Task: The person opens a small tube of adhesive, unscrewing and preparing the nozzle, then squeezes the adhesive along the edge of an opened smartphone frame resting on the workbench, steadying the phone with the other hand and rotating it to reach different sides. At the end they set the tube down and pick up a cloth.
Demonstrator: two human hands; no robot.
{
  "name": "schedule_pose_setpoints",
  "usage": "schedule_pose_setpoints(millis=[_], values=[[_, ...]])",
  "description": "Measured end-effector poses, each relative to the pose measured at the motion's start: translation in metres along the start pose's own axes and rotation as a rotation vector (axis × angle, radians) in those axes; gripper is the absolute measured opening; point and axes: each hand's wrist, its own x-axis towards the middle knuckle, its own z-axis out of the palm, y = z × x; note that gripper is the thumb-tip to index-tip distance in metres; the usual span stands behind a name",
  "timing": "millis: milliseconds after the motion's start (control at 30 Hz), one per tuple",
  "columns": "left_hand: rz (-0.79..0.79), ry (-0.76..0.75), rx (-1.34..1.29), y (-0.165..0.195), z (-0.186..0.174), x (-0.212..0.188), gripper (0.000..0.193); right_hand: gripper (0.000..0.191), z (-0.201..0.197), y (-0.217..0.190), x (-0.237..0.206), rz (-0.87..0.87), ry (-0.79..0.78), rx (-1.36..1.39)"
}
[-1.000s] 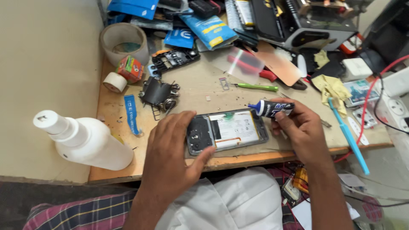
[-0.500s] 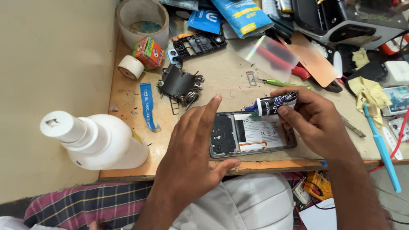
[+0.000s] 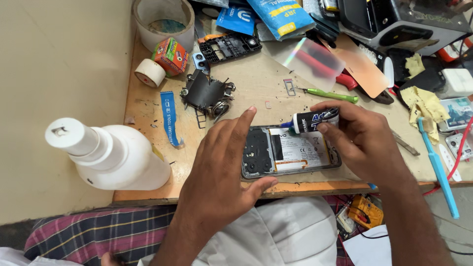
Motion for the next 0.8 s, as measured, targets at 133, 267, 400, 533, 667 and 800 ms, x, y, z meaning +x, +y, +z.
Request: schedule_pose_setpoints(millis=[133,267,400,533,667,800], values=[[-0.042,-0.015,-0.001,0.000,0.000,0.000,0.115,0.029,-0.003,-0.010,0.001,-0.011,0.025,-0.068],[-0.036,-0.007,0.003,0.000,0.001,0.000,0.114,0.025,-0.007,-0.017,0.001,-0.029,0.054,-0.125],[-0.038,-0.004,-0.004,-0.001,0.001,0.000,0.113,0.022,-0.009,-0.017,0.001,-0.033,0.070,-0.163],[-0.034,0.000,0.005,-0.001,0.002,0.001,0.113,0.020,-0.010,-0.011,0.001,0.004,0.084,-0.135],[-0.048,-0.008,0.008,-0.002,0.002,0.000,0.114,0.018,-0.009,-0.005,0.001,0.072,0.114,-0.073],[-0.024,0.009,0.015,-0.002,0.002,0.000,0.113,0.020,-0.013,0.003,-0.002,0.050,0.115,-0.134]])
